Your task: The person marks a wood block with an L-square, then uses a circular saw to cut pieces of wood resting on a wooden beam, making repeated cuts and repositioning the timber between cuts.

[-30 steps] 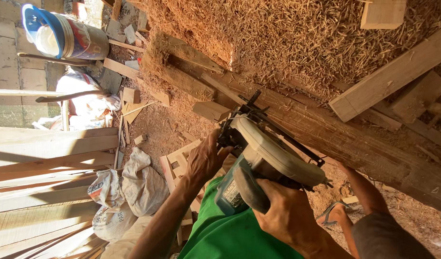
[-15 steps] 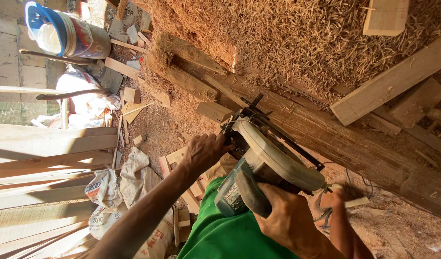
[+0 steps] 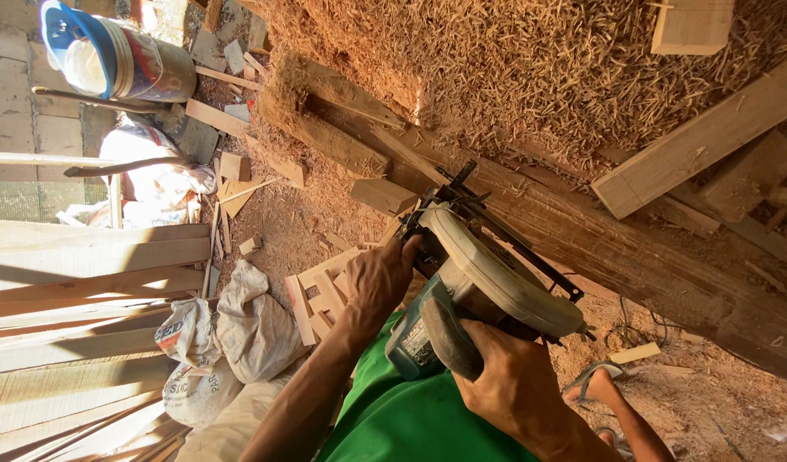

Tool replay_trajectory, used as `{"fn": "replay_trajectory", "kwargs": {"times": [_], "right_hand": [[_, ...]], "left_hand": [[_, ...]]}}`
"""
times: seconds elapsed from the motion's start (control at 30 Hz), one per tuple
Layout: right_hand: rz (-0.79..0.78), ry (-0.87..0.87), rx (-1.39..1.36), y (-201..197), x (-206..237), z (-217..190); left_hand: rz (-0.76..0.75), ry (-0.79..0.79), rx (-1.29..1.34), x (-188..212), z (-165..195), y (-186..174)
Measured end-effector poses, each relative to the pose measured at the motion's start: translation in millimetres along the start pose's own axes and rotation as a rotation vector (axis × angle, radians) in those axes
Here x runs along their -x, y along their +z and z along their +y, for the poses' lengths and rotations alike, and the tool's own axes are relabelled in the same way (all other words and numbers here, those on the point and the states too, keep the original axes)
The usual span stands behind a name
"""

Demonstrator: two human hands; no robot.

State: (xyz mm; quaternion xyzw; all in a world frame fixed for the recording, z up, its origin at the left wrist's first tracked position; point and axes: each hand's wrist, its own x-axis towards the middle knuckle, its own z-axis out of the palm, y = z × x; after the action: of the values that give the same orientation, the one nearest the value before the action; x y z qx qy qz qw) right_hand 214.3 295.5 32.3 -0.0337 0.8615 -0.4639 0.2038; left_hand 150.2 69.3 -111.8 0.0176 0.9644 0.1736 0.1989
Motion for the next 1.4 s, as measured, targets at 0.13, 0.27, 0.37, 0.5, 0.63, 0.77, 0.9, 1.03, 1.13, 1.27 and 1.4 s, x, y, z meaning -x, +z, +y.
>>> {"fn": "replay_trajectory", "kwargs": {"times": [0.13,0.27,0.37,0.5,0.63,0.77,0.9,1.03,1.13,1.27,1.4], "right_hand": [[0.002,-0.033,-0.008,0.2,0.6,-2.0],[-0.010,-0.041,-0.007,-0.9,2.8,-1.9],[-0.006,-0.073,0.000,-1.8,1.5,-0.3],[0.000,-0.046,0.016,-1.7,1.3,-1.8],[-0.002,-0.060,0.009,-2.2,0.4,-3.0],[-0.069,-0.012,0.009,-1.3,0.0,-2.0],[-0.092,-0.031,0.013,0.4,-0.5,0.1],[-0.031,-0.078,0.005,1.4,-0.1,-0.9],[-0.057,-0.044,-0.014,1.0,-0.1,-3.1],[-0.047,-0.054,-0.013,-1.1,-1.8,-5.0],[-0.022,-0.103,0.014,-1.8,-2.6,-5.4]], "left_hand": [[-0.050,-0.138,0.115,2.1,-6.1,-2.8],[0.388,0.126,0.312,10.3,-14.5,-15.5],[-0.048,-0.152,0.659,17.1,-15.4,-19.2],[-0.077,-0.170,0.701,19.5,-12.4,-12.2],[-0.021,-0.143,0.704,19.1,-13.2,-5.0],[-0.001,-0.194,0.678,18.6,-13.4,0.0],[-0.002,-0.236,0.703,17.8,-13.4,4.4],[0.020,-0.221,0.709,17.1,-16.7,6.5],[0.027,-0.221,0.704,16.7,-18.7,7.9],[0.028,-0.229,0.708,15.8,-19.8,9.3],[-0.010,-0.201,0.696,15.6,-20.7,3.9]]}}
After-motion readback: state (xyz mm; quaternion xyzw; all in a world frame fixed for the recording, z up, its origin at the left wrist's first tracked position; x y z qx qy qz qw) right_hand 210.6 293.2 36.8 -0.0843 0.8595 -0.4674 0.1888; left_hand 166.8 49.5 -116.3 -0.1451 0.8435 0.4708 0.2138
